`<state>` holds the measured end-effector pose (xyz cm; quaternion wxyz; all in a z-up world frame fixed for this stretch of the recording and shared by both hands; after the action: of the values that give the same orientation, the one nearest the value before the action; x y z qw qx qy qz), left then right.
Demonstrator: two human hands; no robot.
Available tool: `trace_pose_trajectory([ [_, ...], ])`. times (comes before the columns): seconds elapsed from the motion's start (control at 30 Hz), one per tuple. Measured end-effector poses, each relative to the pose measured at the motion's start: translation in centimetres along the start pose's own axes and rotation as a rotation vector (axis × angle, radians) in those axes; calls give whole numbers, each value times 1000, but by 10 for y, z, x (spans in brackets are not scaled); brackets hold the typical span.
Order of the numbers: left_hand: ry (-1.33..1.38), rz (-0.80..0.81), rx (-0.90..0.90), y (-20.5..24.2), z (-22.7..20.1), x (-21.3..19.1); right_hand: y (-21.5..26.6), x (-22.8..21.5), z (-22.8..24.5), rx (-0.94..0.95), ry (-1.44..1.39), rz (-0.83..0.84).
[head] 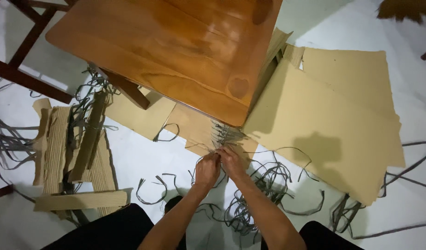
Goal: The person wraps the leg of a wooden table with cardboard and secures it with plastic ties.
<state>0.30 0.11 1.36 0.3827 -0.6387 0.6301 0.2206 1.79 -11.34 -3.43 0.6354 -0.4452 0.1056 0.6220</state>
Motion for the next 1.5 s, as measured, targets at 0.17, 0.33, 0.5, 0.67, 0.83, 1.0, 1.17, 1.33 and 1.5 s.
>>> trace_pose_trajectory([
  [0.17,62,-19,-88,-1,8,-3,1,-10,6,30,-105,-28],
  [0.33,164,-12,-167,-16,6,-20,6,0,4,24,-85,-7],
  [0.5,-48,199,-4,-39,17,3,10,11,-3,142,-99,38],
  [0.67,-272,354,30,-31,42,39,5,2,7,180,-72,51],
  [0.83,-313,364,-52,-38,35,30,13,27,-7,230,-29,44],
  [1.0,-230,334,-158,-42,42,33,-5,-8,9,491,-64,10],
  [1.17,-54,337,-450,-34,51,36,8,7,-5,362,-15,-71],
  [1.33,370,294,-816,-7,95,78,-1,-7,7,321,-15,-118],
  [1.5,866,106,-1007,11,127,117,-4,-26,28,303,-216,-291],
])
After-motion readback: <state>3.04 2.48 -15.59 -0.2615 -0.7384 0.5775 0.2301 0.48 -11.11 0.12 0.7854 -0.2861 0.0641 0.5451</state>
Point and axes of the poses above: each hand's wrist, its own y-axis away from the middle knuckle, its own x-axis out of the palm, z = x × y, the point moved 6 cm from there along -y, towards the middle knuckle, and after that the axes turned 8 degrees about -z, right-handed, at the moved point
